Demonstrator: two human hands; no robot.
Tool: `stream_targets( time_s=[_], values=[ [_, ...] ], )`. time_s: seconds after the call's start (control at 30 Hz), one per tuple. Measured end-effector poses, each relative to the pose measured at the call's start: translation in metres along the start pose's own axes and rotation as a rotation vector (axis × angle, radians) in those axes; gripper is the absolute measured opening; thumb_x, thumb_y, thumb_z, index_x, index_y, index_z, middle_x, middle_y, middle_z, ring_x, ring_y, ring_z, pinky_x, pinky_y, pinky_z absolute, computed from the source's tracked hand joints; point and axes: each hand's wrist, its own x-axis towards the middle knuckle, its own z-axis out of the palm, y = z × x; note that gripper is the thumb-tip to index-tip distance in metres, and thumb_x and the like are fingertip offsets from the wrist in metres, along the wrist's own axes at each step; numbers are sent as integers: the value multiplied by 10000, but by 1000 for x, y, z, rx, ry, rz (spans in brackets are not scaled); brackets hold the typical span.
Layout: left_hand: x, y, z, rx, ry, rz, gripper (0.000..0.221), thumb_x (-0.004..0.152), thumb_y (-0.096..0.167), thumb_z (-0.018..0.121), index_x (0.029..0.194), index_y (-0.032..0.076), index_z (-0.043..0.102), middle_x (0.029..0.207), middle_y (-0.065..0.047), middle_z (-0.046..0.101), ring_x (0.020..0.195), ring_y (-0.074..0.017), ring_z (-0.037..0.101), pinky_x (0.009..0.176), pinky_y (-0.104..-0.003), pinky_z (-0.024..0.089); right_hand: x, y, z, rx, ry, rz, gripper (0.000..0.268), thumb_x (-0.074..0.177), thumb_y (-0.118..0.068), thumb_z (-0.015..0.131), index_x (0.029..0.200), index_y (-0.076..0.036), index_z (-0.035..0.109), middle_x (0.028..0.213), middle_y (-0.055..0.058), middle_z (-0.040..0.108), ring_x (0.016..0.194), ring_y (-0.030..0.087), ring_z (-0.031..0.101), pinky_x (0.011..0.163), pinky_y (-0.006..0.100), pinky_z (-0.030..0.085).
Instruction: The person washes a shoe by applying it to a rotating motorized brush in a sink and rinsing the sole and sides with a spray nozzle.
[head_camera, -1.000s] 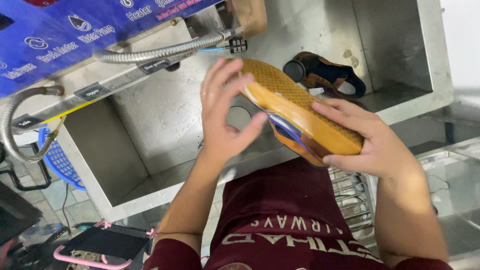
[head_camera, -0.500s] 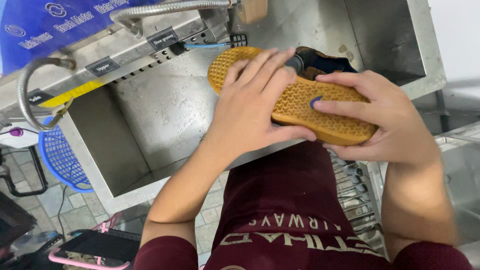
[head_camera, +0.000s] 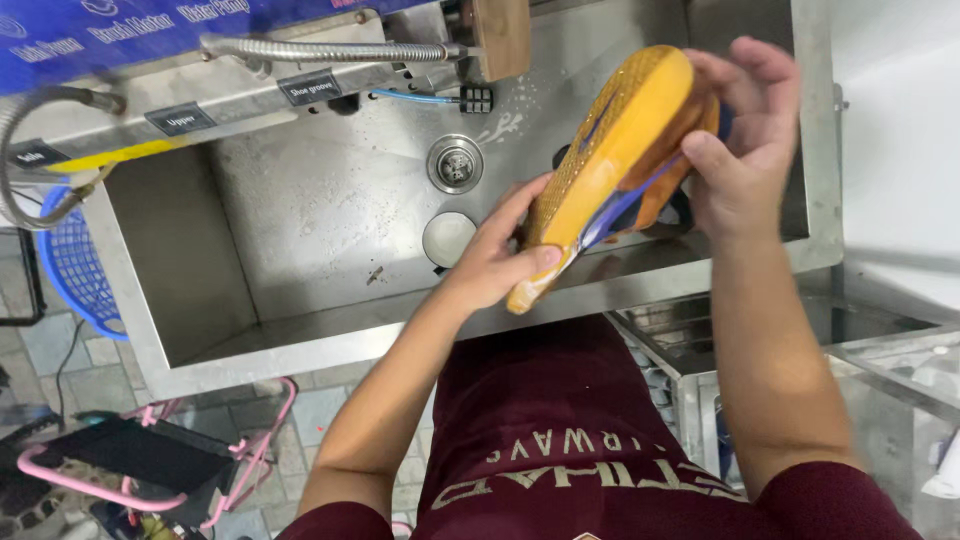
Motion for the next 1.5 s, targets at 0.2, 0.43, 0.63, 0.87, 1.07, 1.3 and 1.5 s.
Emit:
stream_targets(
  time_s=[0.2, 0.43, 0.63, 0.87, 1.07, 1.3, 1.5],
  values=[
    [8, -57, 41, -219, 381, -363, 778, 920, 395, 660, 1514, -48, 425, 1479, -221, 543, 1364, -284, 524, 1137, -374, 404, -23, 114, -30, 257, 144, 425, 647, 975, -178, 706, 1519, -122, 360, 1422, 64, 541, 1331, 214, 553, 1130, 401, 491],
    [26, -60, 43, -313, 442, -253, 828, 922, 366, 685, 1549, -50, 338, 1446, -197, 531, 1320, -243, 519, 1106, -345, 418, 26, 188, -30, 163, 142, 755, 620, 971, -283, 647, 1511, -114, 393, 1410, 123, 545, 1281, 255, 559, 1083, 420, 471],
    [73, -57, 11, -440, 618, -292, 734, 923, 394, 668, 1471, -26, 420, 1308, -149, 601, 1149, -204, 600, 956, -323, 506, 90, 238, -15, 189, 106, 921, 690, 904, -359, 648, 1504, -98, 431, 1395, 132, 582, 1253, 281, 586, 1067, 431, 475],
    [131, -71, -28, -528, 716, -346, 662, 918, 443, 682, 1348, -51, 585, 1120, -144, 652, 952, -210, 618, 786, -340, 508, 129, 281, -10, 136, 154, 696, 600, 956, -329, 608, 1472, -115, 392, 1347, 121, 594, 1253, 258, 592, 1076, 424, 520],
    [162, -88, -34, -392, 776, -334, 643, 870, 407, 713, 1317, -36, 579, 1163, -126, 675, 1005, -182, 655, 847, -313, 540, 155, 300, -18, 239, 156, 865, 574, 913, -428, 578, 1383, -111, 486, 1289, 114, 645, 1184, 257, 656, 1008, 414, 572],
    [149, -89, -15, -244, 788, -319, 619, 893, 389, 711, 1301, -60, 589, 1129, -173, 667, 981, -232, 653, 860, -364, 546, 145, 277, -10, 180, 105, 814, 630, 878, -411, 642, 1398, -95, 477, 1232, 115, 605, 1137, 255, 622, 956, 410, 569],
    [119, -70, 5, 99, 744, -322, 657, 888, 380, 717, 1368, -28, 528, 1222, -212, 611, 1141, -306, 601, 1020, -398, 477, 123, 256, -10, 252, 111, 679, 584, 904, -290, 624, 1405, -87, 404, 1315, 139, 572, 1235, 275, 593, 1046, 416, 537]
  ],
)
